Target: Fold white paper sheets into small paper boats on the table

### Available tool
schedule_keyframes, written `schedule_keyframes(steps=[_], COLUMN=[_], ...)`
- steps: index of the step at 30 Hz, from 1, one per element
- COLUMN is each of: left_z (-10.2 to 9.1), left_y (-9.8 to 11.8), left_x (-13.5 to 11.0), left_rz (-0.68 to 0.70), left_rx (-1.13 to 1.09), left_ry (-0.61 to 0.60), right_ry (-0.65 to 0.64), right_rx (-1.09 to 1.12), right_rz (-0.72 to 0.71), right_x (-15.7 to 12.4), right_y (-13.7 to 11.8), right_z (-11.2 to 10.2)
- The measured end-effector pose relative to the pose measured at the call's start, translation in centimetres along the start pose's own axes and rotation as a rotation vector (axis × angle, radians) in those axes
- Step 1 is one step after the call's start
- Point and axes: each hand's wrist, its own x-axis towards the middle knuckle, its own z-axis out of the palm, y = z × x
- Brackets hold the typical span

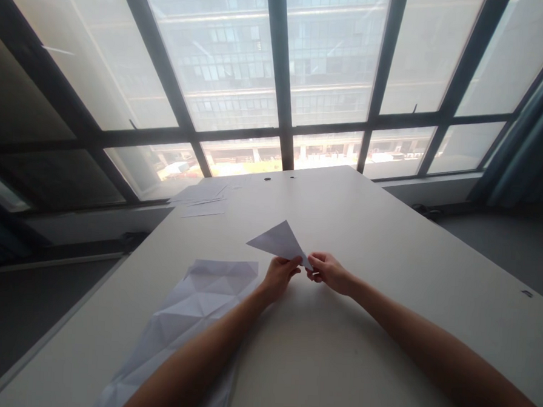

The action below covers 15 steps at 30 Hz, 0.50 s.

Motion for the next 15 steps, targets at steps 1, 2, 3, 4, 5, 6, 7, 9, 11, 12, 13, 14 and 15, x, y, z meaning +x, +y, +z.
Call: schedule_keyframes(steps=[1,2,3,4,5,6,7,9,11,12,13,14,15], left_z=[0.09,0.16,0.22,0.27,0.29,0.3,0.3,0.29,0.3,0.34,0.39,0.45,0.52], left_y=[0.11,0.19,0.24,0.27,0.28,0.26,0.23,0.13,0.08,0.11,0.17,0.26,0.36], left_x=[-0.05,-0.08,-0.08,-0.08,-0.07,-0.06,-0.06,-0.07,-0.12,-0.16,-0.2,-0.25,-0.3], left_rz=[0.004,0.011,0.018,0.024,0.028,0.03,0.026,0.005,-0.034,-0.049,-0.054,-0.047,-0.027], left_rx=[0.004,0.011,0.019,0.028,0.035,0.038,0.036,0.022,0.018,0.019,0.019,0.02,0.03], left_ry=[-0.013,-0.022,-0.03,-0.035,-0.039,-0.038,-0.028,0.003,0.011,-0.004,-0.026,-0.048,-0.066], right_ry=[-0.028,-0.053,-0.072,-0.083,-0.085,-0.083,-0.083,-0.079,-0.033,0.009,0.062,0.12,0.176], right_rx=[0.075,0.142,0.198,0.244,0.283,0.316,0.342,0.356,0.327,0.301,0.271,0.237,0.198], right_rz=[0.06,0.112,0.15,0.174,0.183,0.188,0.192,0.183,0.121,0.072,0.018,-0.034,-0.077], right_x=[-0.09,-0.18,-0.26,-0.33,-0.37,-0.38,-0.37,-0.23,0.0,0.12,0.24,0.34,0.41], right_y=[-0.05,-0.08,-0.1,-0.1,-0.07,-0.02,0.04,0.17,0.3,0.36,0.41,0.45,0.48], right_z=[0.13,0.25,0.36,0.43,0.47,0.47,0.44,0.34,0.25,0.24,0.26,0.32,0.42])
